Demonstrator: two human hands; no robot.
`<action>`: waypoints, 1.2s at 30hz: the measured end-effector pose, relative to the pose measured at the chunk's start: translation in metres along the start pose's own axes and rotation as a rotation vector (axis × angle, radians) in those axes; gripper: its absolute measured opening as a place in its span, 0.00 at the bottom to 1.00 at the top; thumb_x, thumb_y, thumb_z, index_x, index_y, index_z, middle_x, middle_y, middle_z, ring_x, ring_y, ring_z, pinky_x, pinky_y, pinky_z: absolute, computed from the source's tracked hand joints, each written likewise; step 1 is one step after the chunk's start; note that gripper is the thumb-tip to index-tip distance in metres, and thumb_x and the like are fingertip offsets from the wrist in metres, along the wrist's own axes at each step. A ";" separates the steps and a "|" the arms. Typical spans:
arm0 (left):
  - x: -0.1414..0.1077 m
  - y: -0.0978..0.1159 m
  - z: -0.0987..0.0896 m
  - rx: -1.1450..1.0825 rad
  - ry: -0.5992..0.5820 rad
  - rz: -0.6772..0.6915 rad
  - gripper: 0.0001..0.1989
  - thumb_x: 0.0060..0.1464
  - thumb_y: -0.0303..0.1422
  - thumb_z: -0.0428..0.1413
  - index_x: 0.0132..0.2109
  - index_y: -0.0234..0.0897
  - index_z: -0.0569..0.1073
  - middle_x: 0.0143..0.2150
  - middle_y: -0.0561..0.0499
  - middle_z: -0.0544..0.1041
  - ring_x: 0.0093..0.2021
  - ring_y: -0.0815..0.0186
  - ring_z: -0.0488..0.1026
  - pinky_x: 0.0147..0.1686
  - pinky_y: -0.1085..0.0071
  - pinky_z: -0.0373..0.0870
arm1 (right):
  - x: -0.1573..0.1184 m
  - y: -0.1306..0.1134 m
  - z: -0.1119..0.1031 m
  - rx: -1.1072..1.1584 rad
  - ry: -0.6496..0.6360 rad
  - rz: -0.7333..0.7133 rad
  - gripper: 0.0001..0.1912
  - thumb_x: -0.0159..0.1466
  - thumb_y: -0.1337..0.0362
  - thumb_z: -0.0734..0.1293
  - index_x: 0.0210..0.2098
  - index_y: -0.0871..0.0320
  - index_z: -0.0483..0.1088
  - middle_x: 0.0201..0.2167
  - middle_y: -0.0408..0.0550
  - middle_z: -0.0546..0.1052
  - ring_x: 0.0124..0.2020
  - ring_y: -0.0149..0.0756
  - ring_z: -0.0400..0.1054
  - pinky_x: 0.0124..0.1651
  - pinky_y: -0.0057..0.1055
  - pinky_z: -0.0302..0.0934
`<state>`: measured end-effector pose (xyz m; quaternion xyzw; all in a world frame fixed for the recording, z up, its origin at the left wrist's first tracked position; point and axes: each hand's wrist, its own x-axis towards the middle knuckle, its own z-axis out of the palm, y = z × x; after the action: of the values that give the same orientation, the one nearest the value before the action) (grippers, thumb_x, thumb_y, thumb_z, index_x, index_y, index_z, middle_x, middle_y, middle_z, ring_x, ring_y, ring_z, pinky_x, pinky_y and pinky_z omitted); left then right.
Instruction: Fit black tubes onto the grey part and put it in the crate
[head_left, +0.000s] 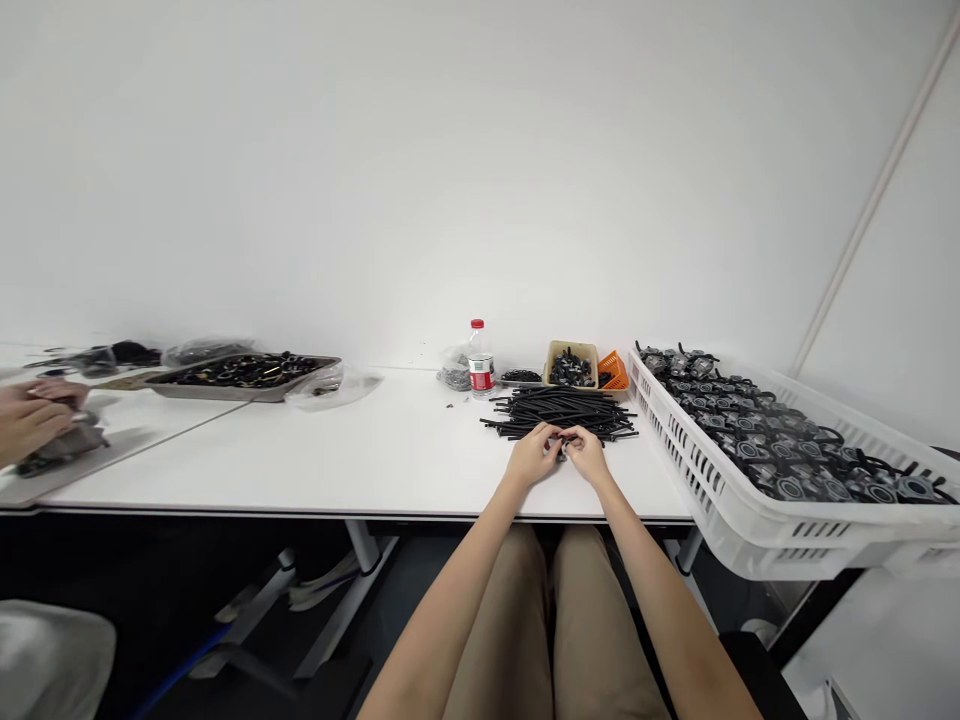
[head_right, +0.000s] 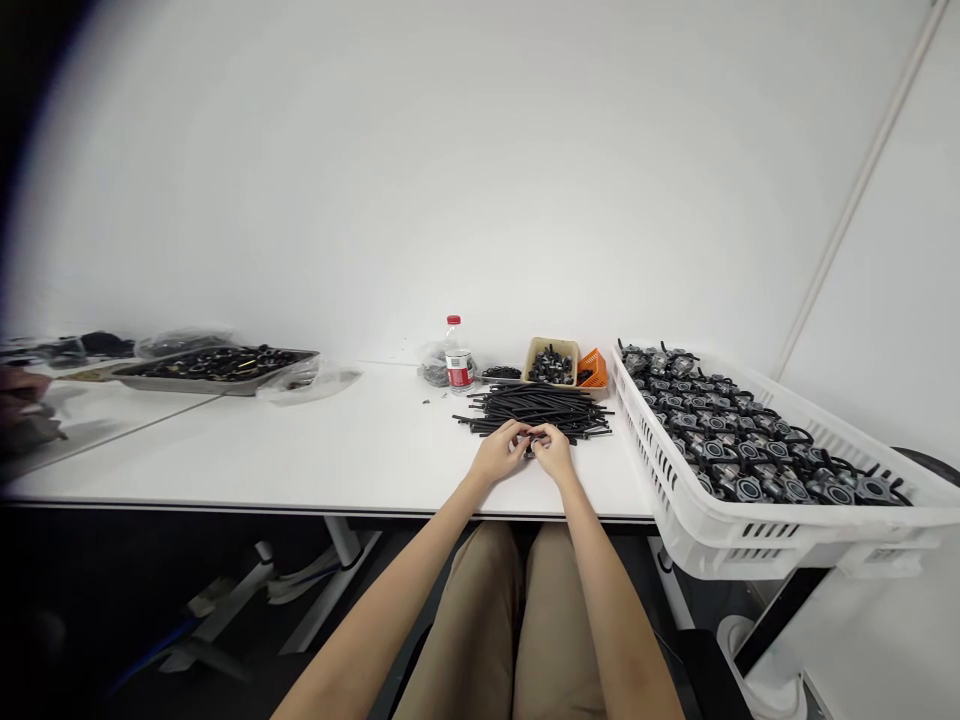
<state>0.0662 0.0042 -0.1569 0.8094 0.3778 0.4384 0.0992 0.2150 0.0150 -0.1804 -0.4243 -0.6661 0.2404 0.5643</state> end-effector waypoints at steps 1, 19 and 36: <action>0.000 0.000 0.000 0.002 0.001 0.002 0.09 0.58 0.28 0.48 0.43 0.38 0.71 0.40 0.50 0.72 0.37 0.67 0.70 0.38 0.72 0.67 | 0.000 0.000 0.000 0.001 -0.001 -0.001 0.15 0.48 0.68 0.58 0.33 0.59 0.71 0.34 0.47 0.75 0.28 0.36 0.67 0.34 0.30 0.64; 0.000 0.002 -0.001 0.012 0.010 -0.026 0.09 0.57 0.28 0.47 0.41 0.39 0.71 0.40 0.51 0.71 0.36 0.67 0.69 0.39 0.72 0.67 | 0.000 -0.003 0.001 0.001 0.009 -0.017 0.14 0.48 0.67 0.58 0.32 0.58 0.70 0.32 0.46 0.74 0.27 0.36 0.66 0.34 0.29 0.65; 0.001 -0.002 0.000 -0.003 -0.020 -0.074 0.11 0.60 0.32 0.47 0.48 0.41 0.71 0.44 0.51 0.74 0.37 0.66 0.72 0.40 0.71 0.68 | -0.001 -0.004 0.001 -0.044 0.045 -0.048 0.12 0.51 0.68 0.61 0.34 0.59 0.71 0.35 0.47 0.73 0.28 0.34 0.66 0.33 0.29 0.63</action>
<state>0.0658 0.0064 -0.1575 0.7991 0.4058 0.4269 0.1204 0.2126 0.0122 -0.1779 -0.4256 -0.6686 0.2024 0.5752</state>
